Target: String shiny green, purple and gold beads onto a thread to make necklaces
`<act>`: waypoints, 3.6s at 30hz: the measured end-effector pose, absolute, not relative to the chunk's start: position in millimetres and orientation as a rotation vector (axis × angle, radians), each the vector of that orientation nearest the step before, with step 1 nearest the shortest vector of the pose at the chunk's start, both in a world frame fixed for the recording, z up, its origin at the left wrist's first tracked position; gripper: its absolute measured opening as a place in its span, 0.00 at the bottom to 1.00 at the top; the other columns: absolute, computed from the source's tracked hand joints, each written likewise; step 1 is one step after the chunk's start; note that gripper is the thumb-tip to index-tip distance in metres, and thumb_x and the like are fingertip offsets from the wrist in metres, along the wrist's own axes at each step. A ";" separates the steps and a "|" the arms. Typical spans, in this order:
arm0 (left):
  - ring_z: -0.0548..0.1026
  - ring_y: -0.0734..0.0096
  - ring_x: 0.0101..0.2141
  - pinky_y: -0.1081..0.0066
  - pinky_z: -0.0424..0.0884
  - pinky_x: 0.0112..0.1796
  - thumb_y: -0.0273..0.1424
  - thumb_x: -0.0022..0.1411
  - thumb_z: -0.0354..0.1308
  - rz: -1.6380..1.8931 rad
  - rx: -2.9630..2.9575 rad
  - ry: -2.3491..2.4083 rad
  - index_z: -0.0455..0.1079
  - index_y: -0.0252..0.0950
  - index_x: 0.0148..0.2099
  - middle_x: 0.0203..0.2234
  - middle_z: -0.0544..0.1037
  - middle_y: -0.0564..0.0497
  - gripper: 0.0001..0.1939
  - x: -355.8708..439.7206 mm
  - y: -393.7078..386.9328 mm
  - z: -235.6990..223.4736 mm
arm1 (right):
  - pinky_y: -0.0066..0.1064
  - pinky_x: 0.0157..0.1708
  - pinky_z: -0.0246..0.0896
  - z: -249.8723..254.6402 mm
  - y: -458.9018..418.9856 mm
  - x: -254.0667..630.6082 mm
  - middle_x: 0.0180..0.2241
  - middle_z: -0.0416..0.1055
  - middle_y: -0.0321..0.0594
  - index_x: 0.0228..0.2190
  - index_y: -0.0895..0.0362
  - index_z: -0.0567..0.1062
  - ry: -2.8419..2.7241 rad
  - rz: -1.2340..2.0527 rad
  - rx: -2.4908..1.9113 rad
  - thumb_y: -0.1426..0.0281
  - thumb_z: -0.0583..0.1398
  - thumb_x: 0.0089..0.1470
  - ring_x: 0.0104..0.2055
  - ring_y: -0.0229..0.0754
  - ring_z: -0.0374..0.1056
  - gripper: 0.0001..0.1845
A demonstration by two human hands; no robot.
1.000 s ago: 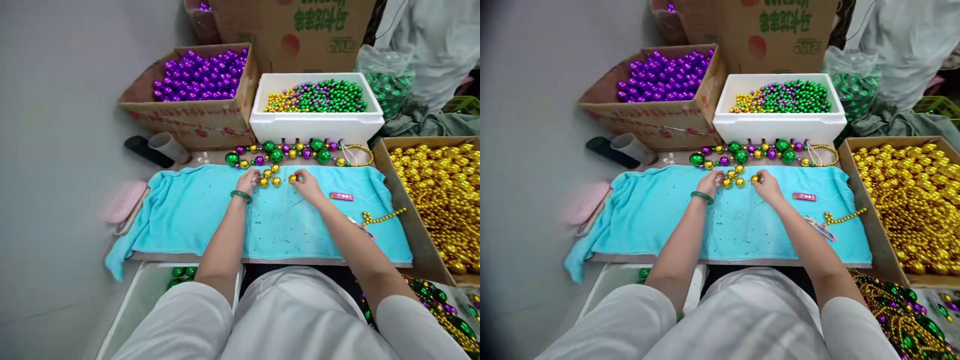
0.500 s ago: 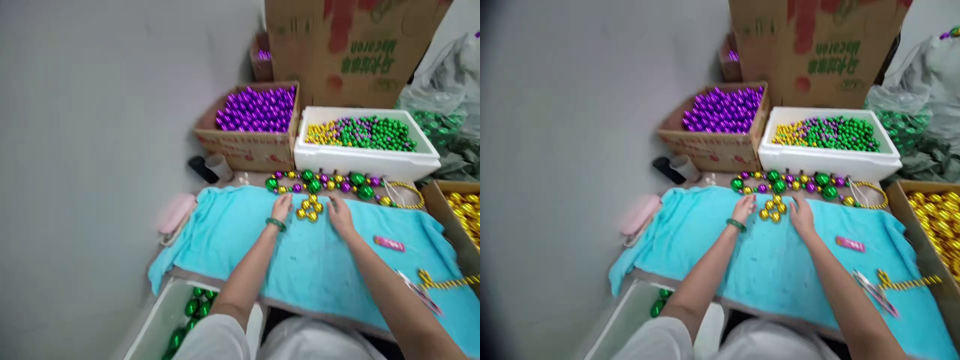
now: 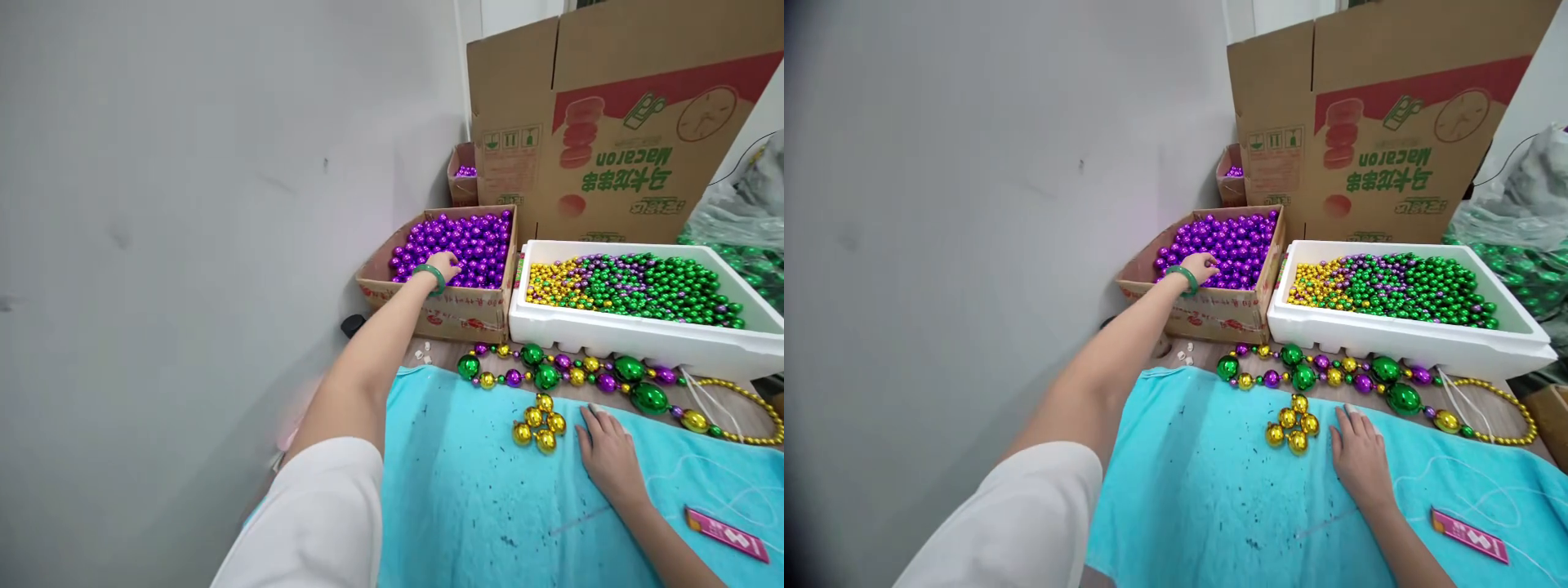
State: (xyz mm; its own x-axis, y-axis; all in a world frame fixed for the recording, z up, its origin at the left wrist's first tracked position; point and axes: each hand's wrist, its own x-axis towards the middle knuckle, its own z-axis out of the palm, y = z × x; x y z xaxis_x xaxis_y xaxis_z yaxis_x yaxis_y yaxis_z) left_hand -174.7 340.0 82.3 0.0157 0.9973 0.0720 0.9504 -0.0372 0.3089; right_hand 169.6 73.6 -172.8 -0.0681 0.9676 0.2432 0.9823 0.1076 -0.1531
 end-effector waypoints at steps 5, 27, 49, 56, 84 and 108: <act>0.69 0.42 0.52 0.55 0.64 0.52 0.32 0.33 0.73 -0.057 1.997 2.082 0.72 0.37 0.52 0.53 0.73 0.38 0.39 -196.8 407.1 80.9 | 0.45 0.51 0.59 -179.2 73.8 170.5 0.54 0.68 0.48 0.53 0.58 0.70 -2.089 -0.080 -1.913 0.61 0.47 0.62 0.56 0.52 0.61 0.24; 0.71 0.50 0.48 0.61 0.69 0.44 0.41 0.27 0.72 -0.342 2.001 1.761 0.70 0.44 0.54 0.53 0.73 0.41 0.45 -195.0 444.3 31.2 | 0.46 0.49 0.60 -178.0 72.2 168.9 0.54 0.68 0.46 0.53 0.56 0.71 -2.059 -0.054 -1.931 0.60 0.47 0.61 0.54 0.54 0.62 0.25; 0.76 0.67 0.29 0.70 0.69 0.26 0.28 0.42 0.67 0.431 1.535 1.268 0.69 0.42 0.53 0.36 0.77 0.46 0.32 -184.8 412.3 85.0 | 0.45 0.49 0.58 -180.8 72.6 169.1 0.54 0.68 0.45 0.52 0.56 0.71 -2.054 -0.064 -1.924 0.61 0.47 0.61 0.54 0.53 0.62 0.24; 0.78 0.57 0.38 0.67 0.74 0.30 0.33 0.34 0.70 0.669 1.467 0.760 0.68 0.38 0.48 0.50 0.73 0.41 0.34 -163.8 332.1 111.5 | 0.44 0.49 0.58 -175.4 73.6 170.0 0.54 0.69 0.46 0.51 0.57 0.71 -2.078 -0.110 -1.887 0.63 0.49 0.62 0.54 0.52 0.63 0.21; 0.64 0.52 0.56 0.54 0.68 0.51 0.28 0.60 0.54 0.421 2.841 0.730 0.74 0.42 0.47 0.61 0.55 0.42 0.13 -65.5 89.6 15.6 | 0.26 0.28 0.63 -33.9 55.5 125.6 0.43 0.71 0.36 0.48 0.49 0.69 -1.039 1.544 -0.804 0.65 0.66 0.46 0.38 0.37 0.67 0.25; 0.74 0.63 0.45 0.68 0.72 0.36 0.34 0.47 0.63 0.997 0.762 0.805 0.65 0.43 0.50 0.50 0.72 0.49 0.25 -76.5 55.4 -50.6 | 0.31 0.30 0.64 -34.9 40.0 94.9 0.47 0.68 0.39 0.49 0.48 0.69 -1.185 1.527 -1.052 0.63 0.66 0.43 0.37 0.40 0.67 0.30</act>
